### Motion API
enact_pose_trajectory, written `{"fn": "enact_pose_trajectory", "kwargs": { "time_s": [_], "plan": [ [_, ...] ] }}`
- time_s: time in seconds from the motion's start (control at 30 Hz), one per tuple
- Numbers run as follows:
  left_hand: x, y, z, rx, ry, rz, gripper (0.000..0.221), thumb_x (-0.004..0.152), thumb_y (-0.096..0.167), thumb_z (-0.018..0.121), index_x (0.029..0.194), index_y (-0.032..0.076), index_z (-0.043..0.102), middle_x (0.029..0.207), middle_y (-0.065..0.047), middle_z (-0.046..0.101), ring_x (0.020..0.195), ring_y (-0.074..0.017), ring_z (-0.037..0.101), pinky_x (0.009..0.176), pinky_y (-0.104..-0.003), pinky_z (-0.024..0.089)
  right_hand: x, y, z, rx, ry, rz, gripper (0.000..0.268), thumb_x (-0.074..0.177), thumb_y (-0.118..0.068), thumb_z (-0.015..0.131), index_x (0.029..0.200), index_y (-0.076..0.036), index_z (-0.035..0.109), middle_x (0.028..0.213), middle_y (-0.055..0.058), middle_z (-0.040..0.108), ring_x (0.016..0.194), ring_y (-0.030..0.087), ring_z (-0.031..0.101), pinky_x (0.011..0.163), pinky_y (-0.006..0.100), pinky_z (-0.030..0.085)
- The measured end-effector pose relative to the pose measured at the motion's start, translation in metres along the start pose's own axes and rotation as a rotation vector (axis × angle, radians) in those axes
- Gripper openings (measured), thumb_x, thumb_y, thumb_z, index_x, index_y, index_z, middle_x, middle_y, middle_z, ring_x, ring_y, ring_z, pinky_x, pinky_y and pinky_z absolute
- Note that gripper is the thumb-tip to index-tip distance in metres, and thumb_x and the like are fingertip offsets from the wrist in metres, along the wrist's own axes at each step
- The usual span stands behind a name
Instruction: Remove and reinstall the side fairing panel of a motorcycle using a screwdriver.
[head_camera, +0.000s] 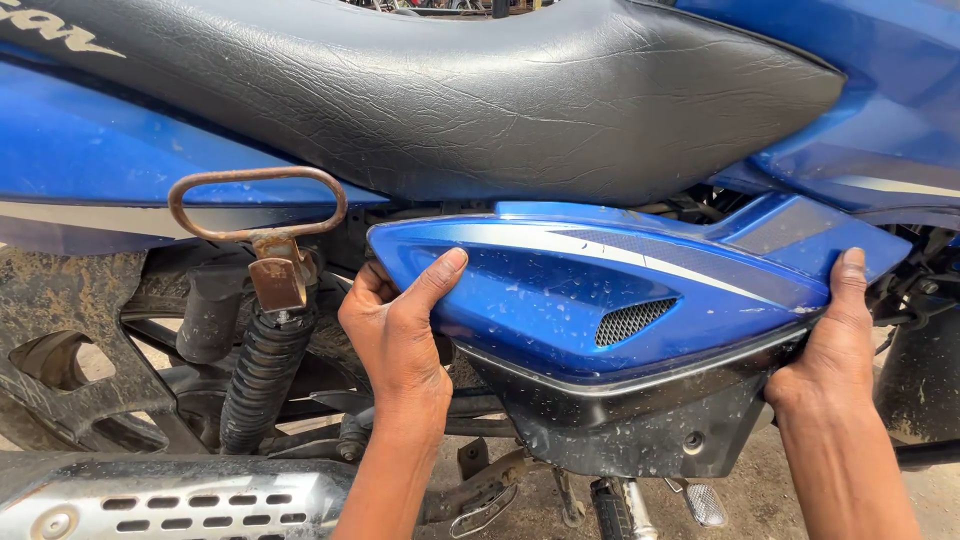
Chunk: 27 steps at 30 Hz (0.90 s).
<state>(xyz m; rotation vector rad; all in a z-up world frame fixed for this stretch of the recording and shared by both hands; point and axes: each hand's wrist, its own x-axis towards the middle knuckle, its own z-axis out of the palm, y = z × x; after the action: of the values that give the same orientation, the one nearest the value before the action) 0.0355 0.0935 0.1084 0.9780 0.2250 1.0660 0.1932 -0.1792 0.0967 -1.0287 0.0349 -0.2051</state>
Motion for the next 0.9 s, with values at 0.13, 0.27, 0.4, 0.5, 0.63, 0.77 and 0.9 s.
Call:
{"fn": "enact_pose_trajectory", "kwargs": {
  "time_s": [0.13, 0.27, 0.4, 0.5, 0.63, 0.77, 0.9],
  "plan": [
    [0.001, 0.002, -0.002, -0.007, -0.005, 0.012, 0.034, 0.066, 0.012, 0.088, 0.093, 0.004, 0.07, 0.085, -0.007, 0.072, 0.077, -0.0128, 0.067, 0.084, -0.027, 0.056, -0.01, -0.006, 0.007, -0.004, -0.021, 0.017, 0.057, 0.099, -0.054, 0.049, 0.139, -0.013, 0.053, 0.138, 0.009, 0.064, 0.131, 0.027, 0.064, 0.108, 0.053, 0.05],
    [0.001, 0.003, -0.001, -0.003, -0.005, 0.041, 0.033, 0.069, 0.011, 0.089, 0.093, 0.002, 0.068, 0.086, -0.008, 0.071, 0.077, -0.0126, 0.066, 0.081, -0.027, 0.057, -0.012, -0.009, 0.007, 0.01, -0.028, 0.008, 0.056, 0.1, -0.053, 0.049, 0.138, -0.013, 0.053, 0.137, 0.01, 0.065, 0.129, 0.028, 0.064, 0.106, 0.054, 0.05],
    [-0.001, 0.015, 0.004, -0.026, 0.026, -0.005, 0.035, 0.068, 0.009, 0.087, 0.096, 0.001, 0.067, 0.087, -0.01, 0.072, 0.078, -0.0146, 0.069, 0.083, -0.031, 0.06, -0.017, -0.019, 0.011, -0.015, -0.012, 0.058, 0.051, 0.099, -0.048, 0.054, 0.135, -0.013, 0.056, 0.135, 0.01, 0.066, 0.125, 0.027, 0.066, 0.104, 0.059, 0.051],
    [-0.001, 0.022, 0.005, -0.046, 0.051, -0.001, 0.037, 0.068, 0.009, 0.086, 0.098, 0.001, 0.067, 0.088, -0.01, 0.072, 0.079, -0.0155, 0.07, 0.083, -0.033, 0.061, -0.016, -0.019, 0.007, -0.041, 0.004, 0.09, 0.048, 0.098, -0.045, 0.058, 0.133, -0.012, 0.058, 0.133, 0.01, 0.065, 0.123, 0.026, 0.067, 0.103, 0.061, 0.053],
    [-0.001, 0.027, 0.005, -0.063, 0.069, 0.011, 0.037, 0.069, 0.01, 0.084, 0.1, 0.002, 0.065, 0.089, -0.011, 0.071, 0.079, -0.0163, 0.071, 0.082, -0.034, 0.063, -0.01, -0.018, 0.004, -0.058, -0.019, 0.118, 0.048, 0.098, -0.043, 0.061, 0.131, -0.009, 0.059, 0.13, 0.012, 0.065, 0.12, 0.024, 0.068, 0.104, 0.057, 0.056],
    [0.001, 0.013, 0.0, -0.091, 0.05, 0.032, 0.037, 0.071, 0.01, 0.084, 0.099, 0.0, 0.064, 0.088, -0.012, 0.069, 0.078, -0.0176, 0.069, 0.083, -0.037, 0.062, -0.001, 0.003, 0.004, -0.043, -0.041, 0.116, 0.05, 0.096, -0.045, 0.062, 0.131, -0.01, 0.06, 0.13, 0.01, 0.066, 0.119, 0.022, 0.066, 0.102, 0.053, 0.055],
    [0.004, 0.006, -0.011, -0.034, 0.019, 0.129, 0.037, 0.074, 0.015, 0.087, 0.102, 0.003, 0.064, 0.092, -0.007, 0.069, 0.087, -0.0136, 0.067, 0.093, -0.032, 0.056, 0.013, 0.038, 0.003, 0.096, -0.09, -0.032, 0.059, 0.094, -0.051, 0.063, 0.133, -0.007, 0.057, 0.131, 0.01, 0.065, 0.122, 0.024, 0.065, 0.107, 0.049, 0.054]
  ]
}}
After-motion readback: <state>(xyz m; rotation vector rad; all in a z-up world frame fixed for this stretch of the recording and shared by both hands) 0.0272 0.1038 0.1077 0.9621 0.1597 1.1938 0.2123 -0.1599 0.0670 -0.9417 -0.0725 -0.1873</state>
